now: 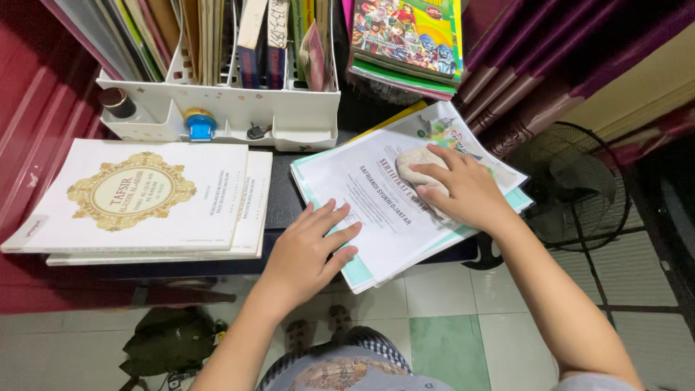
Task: The person cleans several folders and documents by wiping them with a cloth, then places them into a vertical file organizer one at a time.
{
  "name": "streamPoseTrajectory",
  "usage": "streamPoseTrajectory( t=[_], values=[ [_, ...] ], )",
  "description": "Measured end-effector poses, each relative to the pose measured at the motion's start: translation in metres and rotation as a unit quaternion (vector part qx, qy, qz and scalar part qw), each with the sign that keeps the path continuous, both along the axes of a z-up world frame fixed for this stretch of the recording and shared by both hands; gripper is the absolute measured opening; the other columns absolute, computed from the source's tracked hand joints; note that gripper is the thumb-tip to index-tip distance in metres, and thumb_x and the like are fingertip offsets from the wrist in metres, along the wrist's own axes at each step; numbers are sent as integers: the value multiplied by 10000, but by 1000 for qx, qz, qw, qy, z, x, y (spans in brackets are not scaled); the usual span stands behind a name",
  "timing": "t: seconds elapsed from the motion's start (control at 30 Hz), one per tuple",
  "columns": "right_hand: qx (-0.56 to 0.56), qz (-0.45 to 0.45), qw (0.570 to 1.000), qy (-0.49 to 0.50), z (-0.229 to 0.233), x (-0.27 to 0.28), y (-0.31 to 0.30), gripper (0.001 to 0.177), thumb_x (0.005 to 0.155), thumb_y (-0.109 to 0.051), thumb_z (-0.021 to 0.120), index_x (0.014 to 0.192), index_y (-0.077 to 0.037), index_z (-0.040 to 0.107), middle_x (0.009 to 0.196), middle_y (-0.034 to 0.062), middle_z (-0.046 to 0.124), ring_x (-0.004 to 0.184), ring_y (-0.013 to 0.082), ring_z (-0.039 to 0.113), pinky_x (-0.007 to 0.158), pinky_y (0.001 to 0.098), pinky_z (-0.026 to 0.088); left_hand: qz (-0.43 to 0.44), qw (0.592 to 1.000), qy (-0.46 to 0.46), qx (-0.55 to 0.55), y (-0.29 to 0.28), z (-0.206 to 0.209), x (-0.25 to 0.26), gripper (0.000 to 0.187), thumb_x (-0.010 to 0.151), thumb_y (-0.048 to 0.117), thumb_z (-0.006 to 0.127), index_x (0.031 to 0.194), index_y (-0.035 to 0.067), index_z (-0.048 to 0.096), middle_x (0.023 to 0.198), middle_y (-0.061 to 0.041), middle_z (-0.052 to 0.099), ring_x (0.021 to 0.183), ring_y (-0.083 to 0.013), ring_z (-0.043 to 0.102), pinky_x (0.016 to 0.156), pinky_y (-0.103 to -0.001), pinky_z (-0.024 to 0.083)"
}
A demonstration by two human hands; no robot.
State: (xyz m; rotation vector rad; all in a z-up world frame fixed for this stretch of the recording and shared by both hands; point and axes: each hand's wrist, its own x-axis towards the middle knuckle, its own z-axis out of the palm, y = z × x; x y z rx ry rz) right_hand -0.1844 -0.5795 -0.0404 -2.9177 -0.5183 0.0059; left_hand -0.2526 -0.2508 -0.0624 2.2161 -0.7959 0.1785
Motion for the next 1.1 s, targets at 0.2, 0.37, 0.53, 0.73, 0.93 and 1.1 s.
streamPoseTrajectory(
  t=[0.2,0.37,0.53,0.73,0.93,1.1],
  values=[
    [3,-90,995,-42,-10,20,-26,459,908,-344,610,1357,-311,698,1570,80,502,1213,371,582,1000,457,482,29,999,-20,14,-7,3,0,308,910,306,684,1184,201,776,1389,-111,651,1369,-340,531,1158,-544,342],
    [71,6,997,2,14,14,12,482,860,-399,690,1313,-237,695,1514,133,487,1214,390,588,965,463,489,61,998,-15,-5,-15,0,-3,269,905,311,703,1127,194,802,1333,-94,691,1348,-327,559,1144,-548,363],
    [91,114,989,-7,30,-42,88,475,829,-329,729,1291,-222,706,1471,156,497,1221,385,569,962,459,495,80,997,-17,11,-19,-6,-6,252,910,305,720,1111,177,801,1326,-93,697,1360,-329,557,1155,-545,369],
    [110,87,990,6,21,-40,54,377,846,-259,672,1208,-301,766,1471,79,536,1245,322,585,966,432,514,72,997,-29,8,-16,-9,-4,279,885,295,741,1131,180,801,1357,-93,682,1362,-334,545,1141,-535,373],
    [22,-93,994,-50,-2,-1,-23,408,880,-219,616,1263,-273,746,1499,65,535,1141,361,574,937,450,511,77,997,-29,9,-13,-8,-4,414,859,335,771,1227,150,733,1328,-111,686,1341,-324,566,1132,-519,390],
    [23,-119,987,-108,-9,-4,0,425,904,-201,610,1311,-216,731,1463,151,564,1113,392,608,948,479,517,87,996,2,-17,-16,-5,-5,864,822,353,812,1513,59,384,1298,-99,717,1236,-307,640,1140,-515,379]
  ],
)
